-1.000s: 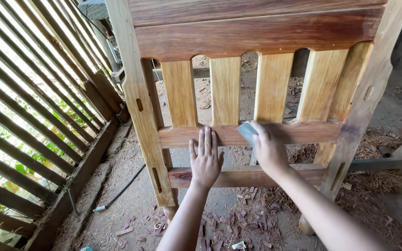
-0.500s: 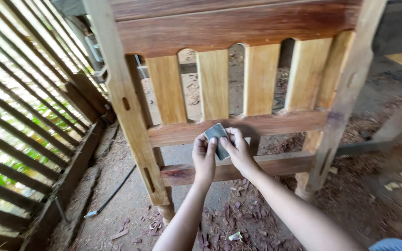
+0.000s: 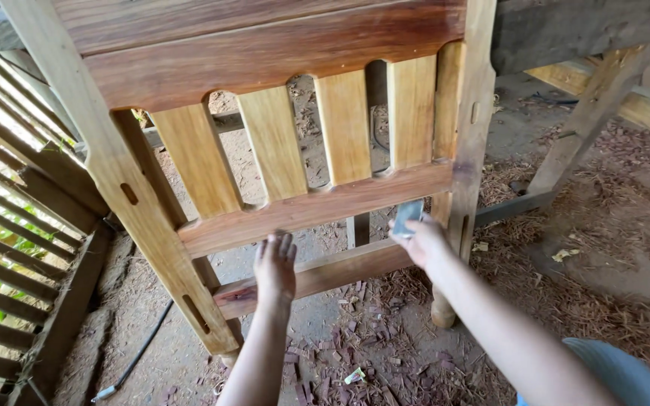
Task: The person sands the horizontal slats of a wooden chair backrest using a sanding block. They hold the chair steady with one hand while moving the sanding block back and forth across the wood surface.
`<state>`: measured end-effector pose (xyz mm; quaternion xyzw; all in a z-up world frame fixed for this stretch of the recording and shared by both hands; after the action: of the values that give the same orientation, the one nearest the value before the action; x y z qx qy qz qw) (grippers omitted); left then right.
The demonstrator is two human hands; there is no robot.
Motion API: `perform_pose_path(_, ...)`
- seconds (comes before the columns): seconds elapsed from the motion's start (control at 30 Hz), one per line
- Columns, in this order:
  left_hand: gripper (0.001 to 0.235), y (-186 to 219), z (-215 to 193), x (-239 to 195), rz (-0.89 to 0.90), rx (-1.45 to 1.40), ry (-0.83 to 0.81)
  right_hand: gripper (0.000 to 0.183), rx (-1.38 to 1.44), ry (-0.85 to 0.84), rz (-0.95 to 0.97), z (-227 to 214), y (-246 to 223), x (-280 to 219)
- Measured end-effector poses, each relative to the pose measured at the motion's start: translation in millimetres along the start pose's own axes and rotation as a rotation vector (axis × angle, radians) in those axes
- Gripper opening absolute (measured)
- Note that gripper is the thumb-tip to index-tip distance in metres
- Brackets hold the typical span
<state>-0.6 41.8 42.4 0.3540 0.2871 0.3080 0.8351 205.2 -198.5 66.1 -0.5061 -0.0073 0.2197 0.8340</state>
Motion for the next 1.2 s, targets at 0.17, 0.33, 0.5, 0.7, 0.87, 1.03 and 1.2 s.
perform_pose_path(0.17,0.05,14,-6,8,0.025,-0.319,-0.11,0.06,0.268,0.14,-0.012,0,-39,16)
perform_pose_path(0.33,0.043,29,-3,6,0.092,-0.58,-0.128,0.044,0.327,0.001,0.041,31,25,35)
perform_pose_path(0.5,0.042,26,-19,26,0.1,-0.611,0.009,0.04,0.368,-0.282,0.241,110,61,-14)
perform_pose_path(0.7,0.045,21,-38,41,0.186,-0.537,-0.027,0.06,0.605,0.086,0.259,5,24,44)
perform_pose_path(0.87,0.046,26,-26,29,0.218,-0.484,-0.044,0.066,0.523,0.245,0.006,-40,19,83)
perform_pose_path(1.03,0.045,24,-21,30,0.233,-0.46,-0.03,0.074,0.365,-0.039,-0.071,23,18,29)
perform_pose_path(1.2,0.045,26,-31,36,0.24,-0.472,-0.019,0.034,0.442,0.073,0.14,4,-27,19)
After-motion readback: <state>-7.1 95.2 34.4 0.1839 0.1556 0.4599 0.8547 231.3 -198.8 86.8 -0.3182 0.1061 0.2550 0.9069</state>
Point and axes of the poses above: each hand's wrist, its own x-axis towards the middle knuckle, its own z-axis out of the palm, y = z × x, the point moved 6 cm from there along x, towards the middle knuckle, and after that the axes turned 11 degrees about -z, right-handed, at the moved point
